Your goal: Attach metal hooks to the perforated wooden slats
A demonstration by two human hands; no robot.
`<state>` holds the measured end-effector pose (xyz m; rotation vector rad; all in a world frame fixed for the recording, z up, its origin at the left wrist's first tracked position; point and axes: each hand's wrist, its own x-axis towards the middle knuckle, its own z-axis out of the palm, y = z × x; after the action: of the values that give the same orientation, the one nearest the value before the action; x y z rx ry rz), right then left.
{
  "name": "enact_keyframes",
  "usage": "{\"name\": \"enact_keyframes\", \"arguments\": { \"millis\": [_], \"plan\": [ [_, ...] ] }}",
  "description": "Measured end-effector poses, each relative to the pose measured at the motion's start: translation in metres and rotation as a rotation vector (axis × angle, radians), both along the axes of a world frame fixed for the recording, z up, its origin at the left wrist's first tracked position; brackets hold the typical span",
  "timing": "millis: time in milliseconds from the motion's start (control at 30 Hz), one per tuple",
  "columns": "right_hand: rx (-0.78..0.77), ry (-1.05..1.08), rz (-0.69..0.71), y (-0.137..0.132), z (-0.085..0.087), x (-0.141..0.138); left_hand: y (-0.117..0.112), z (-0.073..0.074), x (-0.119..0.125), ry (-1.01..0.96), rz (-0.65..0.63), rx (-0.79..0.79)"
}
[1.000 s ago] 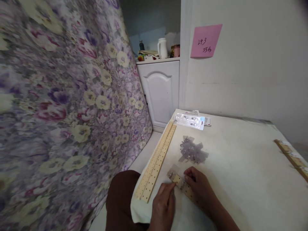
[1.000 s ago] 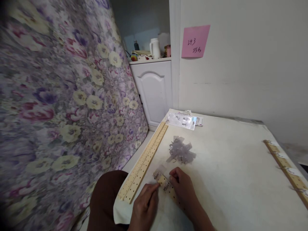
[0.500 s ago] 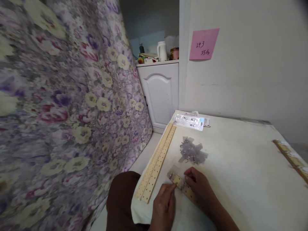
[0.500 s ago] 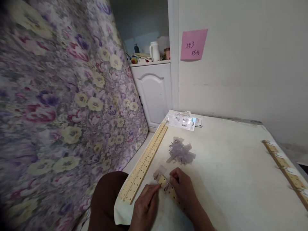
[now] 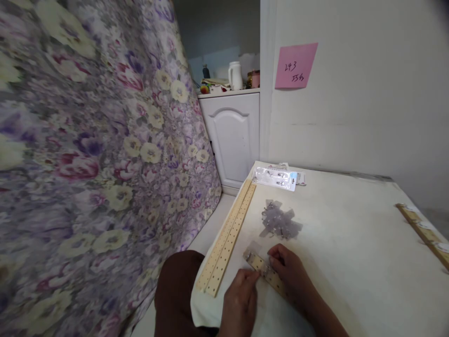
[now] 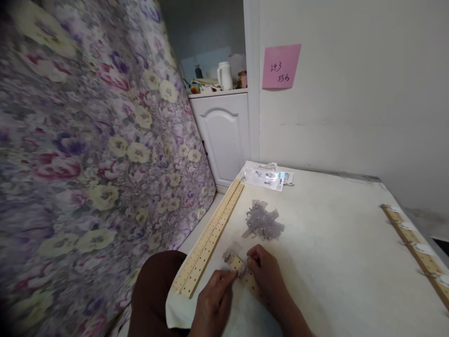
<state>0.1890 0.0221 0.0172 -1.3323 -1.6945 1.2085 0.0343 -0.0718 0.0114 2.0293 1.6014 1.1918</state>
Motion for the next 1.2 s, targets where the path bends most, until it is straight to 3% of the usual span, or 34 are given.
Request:
{"name": "enact_keyframes", "arguments": {
  "millis": [333, 733, 1200],
  "plan": [
    [0.014, -0.007, 0.006, 0.0008, 0.0003, -0.0010, 0.0004, -0.0023, 0.0000, 0.072, -0.007, -0.022],
    [-0.028, -0.044, -0.002, 0.0001, -0.0083, -0.0026, 0.0003, 0.0049, 0.0030, 0.132, 0.022, -0.002],
    [-0.042, -0.027, -0.005, -0.0012, -0.0040, -0.0027, 0.0000, 0.0004, 0.0020, 0.123, 0.019, 0.003]
  ]
}}
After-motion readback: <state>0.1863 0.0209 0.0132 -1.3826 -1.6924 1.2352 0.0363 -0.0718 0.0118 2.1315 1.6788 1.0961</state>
